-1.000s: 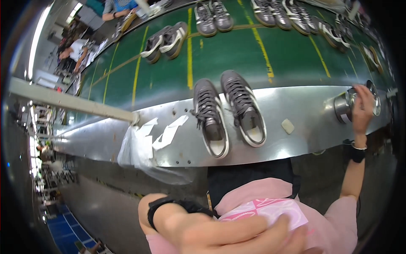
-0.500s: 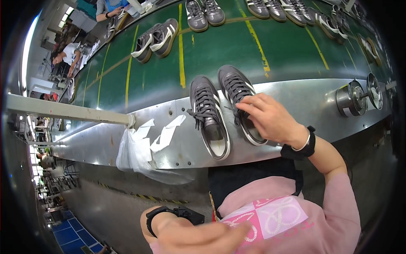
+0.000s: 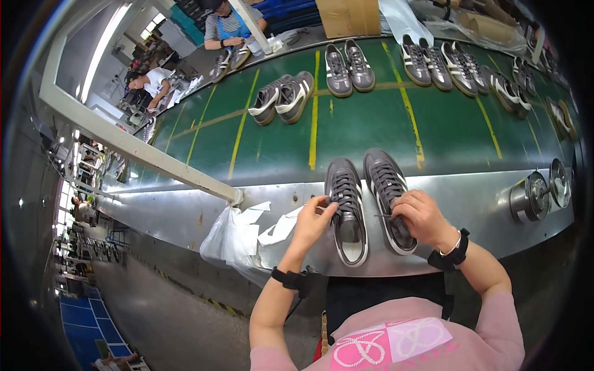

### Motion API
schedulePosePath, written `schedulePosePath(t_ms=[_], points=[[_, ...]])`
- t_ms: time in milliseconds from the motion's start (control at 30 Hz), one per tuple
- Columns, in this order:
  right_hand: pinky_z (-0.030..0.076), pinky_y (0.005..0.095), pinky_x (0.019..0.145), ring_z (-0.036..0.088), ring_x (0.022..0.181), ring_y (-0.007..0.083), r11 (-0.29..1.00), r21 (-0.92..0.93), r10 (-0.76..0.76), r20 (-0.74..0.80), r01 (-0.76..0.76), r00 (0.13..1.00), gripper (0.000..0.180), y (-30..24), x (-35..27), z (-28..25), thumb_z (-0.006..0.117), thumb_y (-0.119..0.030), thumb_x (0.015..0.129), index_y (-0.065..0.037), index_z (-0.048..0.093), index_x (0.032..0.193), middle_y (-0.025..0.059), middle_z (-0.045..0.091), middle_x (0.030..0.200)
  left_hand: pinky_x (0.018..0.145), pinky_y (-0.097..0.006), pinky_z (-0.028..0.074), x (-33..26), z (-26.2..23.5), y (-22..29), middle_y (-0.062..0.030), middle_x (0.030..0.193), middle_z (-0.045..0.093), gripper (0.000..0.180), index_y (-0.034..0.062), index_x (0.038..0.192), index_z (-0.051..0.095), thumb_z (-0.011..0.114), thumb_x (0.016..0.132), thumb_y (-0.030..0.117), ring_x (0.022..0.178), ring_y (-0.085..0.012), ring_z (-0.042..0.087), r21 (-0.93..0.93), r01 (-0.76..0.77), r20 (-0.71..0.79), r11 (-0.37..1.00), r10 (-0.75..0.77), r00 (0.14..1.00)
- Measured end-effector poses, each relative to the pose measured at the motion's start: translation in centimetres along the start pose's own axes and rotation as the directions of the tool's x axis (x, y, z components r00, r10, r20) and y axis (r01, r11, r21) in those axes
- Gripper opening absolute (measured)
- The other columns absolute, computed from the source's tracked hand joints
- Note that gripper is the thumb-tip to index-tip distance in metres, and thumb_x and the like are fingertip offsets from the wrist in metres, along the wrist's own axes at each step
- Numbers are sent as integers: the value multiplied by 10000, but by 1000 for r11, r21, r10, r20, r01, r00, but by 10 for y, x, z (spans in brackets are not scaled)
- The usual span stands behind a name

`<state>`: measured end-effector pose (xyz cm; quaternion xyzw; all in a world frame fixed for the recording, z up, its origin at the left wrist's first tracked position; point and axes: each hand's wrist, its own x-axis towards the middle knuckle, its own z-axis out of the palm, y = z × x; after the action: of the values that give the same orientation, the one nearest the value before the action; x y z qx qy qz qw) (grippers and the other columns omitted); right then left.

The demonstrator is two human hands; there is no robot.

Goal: The recorder is inspecting shoes on a factory conveyor belt, cleaning them with a white cloth and solvent, and placing them back for the next stage.

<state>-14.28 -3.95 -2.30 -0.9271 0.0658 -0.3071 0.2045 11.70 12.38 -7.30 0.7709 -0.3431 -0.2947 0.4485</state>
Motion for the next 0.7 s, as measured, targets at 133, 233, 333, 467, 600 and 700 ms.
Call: schedulePosePath(t_ms=[133, 233, 333, 467, 600, 700], points=[[473, 407, 820, 604, 893, 321, 965, 90, 250, -51, -245, 967, 317, -7, -11, -1, 704, 54, 718, -54, 641, 1010, 103, 653, 920, 615, -217, 481, 8, 14, 4, 16, 862, 628, 172, 57, 1095, 643, 656, 971, 175, 725, -53, 558, -106, -155, -33, 982, 152, 988], [466, 411, 815, 592, 887, 337, 932, 137, 345, -44, -336, 938, 328, -15, -25, -1, 734, 7, 783, -52, 638, 1091, 138, 642, 952, 567, -205, 466, 6, 13, 11, 26, 848, 611, 94, 53, 1052, 627, 609, 993, 124, 711, -38, 546, -104, -143, -57, 984, 137, 989], [473, 408, 836, 592, 907, 332, 865, 207, 465, 8, -456, 885, 361, -25, -38, -1, 738, -23, 803, -39, 620, 1144, 158, 632, 1016, 518, -202, 461, -1, 9, 20, 22, 827, 592, 103, 55, 1077, 615, 553, 1019, 114, 688, -41, 542, -155, -104, -121, 982, 86, 989], [475, 415, 882, 578, 984, 359, 859, 239, 458, 39, -453, 888, 438, -38, -46, -1, 731, -84, 812, -5, 579, 1216, 187, 624, 1068, 525, -247, 551, -12, 13, 39, -47, 937, 606, 173, 51, 1141, 588, 484, 1057, 160, 733, -106, 640, -247, -189, -210, 950, 138, 968], [458, 437, 906, 559, 1009, 377, 872, 142, 466, 56, -469, 883, 373, -45, -42, 0, 673, -142, 851, 13, 610, 1184, 197, 630, 1079, 499, -255, 553, -26, 23, 59, -109, 1100, 609, 229, 45, 1185, 572, 443, 1063, 191, 764, -170, 678, -237, -329, -184, 914, 290, 939], [441, 435, 914, 528, 993, 369, 895, 105, 419, 140, -434, 897, 344, -47, -37, 0, 671, -132, 849, 41, 625, 1143, 188, 633, 1061, 547, -309, 506, -32, 22, 65, -133, 1041, 615, 165, 32, 1134, 570, 480, 997, 54, 733, -194, 664, -64, -389, -179, 919, 373, 911]])
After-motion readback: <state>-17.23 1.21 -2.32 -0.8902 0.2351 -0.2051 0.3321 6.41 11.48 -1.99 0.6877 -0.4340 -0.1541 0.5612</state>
